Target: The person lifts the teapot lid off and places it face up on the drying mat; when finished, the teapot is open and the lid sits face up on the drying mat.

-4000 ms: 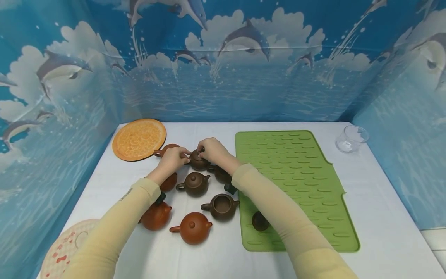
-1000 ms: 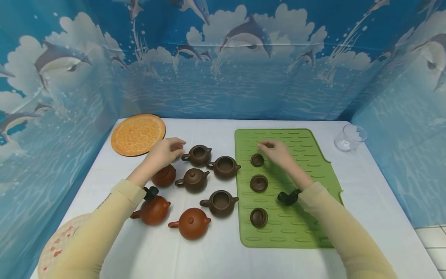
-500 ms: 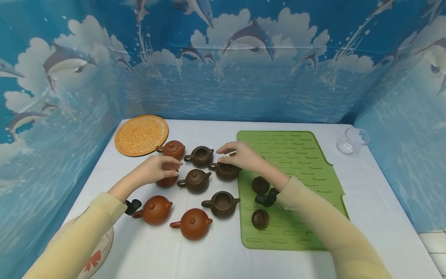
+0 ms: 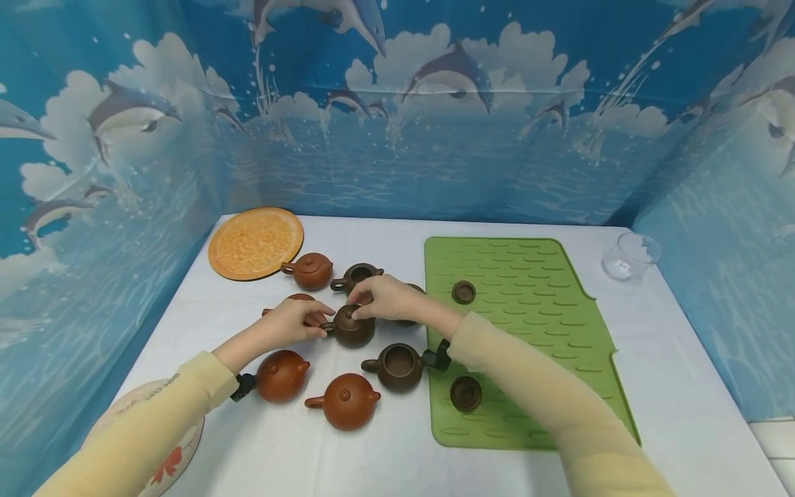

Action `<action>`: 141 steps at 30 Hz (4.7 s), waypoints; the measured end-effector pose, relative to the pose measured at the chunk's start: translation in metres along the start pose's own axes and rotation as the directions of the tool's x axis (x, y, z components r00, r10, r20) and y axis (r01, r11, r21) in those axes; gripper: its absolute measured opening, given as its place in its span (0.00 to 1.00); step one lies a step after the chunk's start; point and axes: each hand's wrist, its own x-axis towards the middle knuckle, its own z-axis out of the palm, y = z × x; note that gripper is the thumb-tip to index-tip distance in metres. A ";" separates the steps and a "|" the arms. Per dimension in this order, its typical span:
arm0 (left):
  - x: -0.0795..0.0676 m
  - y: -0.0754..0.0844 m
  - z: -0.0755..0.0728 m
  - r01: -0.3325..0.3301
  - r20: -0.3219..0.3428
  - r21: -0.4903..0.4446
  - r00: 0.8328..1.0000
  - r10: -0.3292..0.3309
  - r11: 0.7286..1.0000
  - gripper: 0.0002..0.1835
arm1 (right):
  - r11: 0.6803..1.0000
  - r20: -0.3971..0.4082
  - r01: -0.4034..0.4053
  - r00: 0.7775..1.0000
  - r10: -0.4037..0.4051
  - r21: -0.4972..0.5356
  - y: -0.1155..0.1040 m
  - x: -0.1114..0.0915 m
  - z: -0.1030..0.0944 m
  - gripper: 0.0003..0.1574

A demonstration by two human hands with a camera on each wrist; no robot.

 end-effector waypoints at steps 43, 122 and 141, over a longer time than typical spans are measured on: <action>0.005 0.004 0.010 0.045 -0.113 0.003 0.993 -0.045 0.999 0.16 | 0.425 -0.174 0.001 0.914 0.367 0.905 0.123 -0.132 -0.036 0.36; -0.107 0.019 0.063 -0.073 -0.184 -0.157 0.982 0.043 0.985 0.17 | 0.954 -0.271 0.124 0.961 -0.047 0.274 -0.010 -0.113 0.058 0.14; -0.101 0.008 0.096 -0.163 -0.346 -0.038 0.928 0.140 0.986 0.15 | 0.953 -0.210 0.294 0.929 -0.303 -0.076 -0.031 -0.092 0.100 0.13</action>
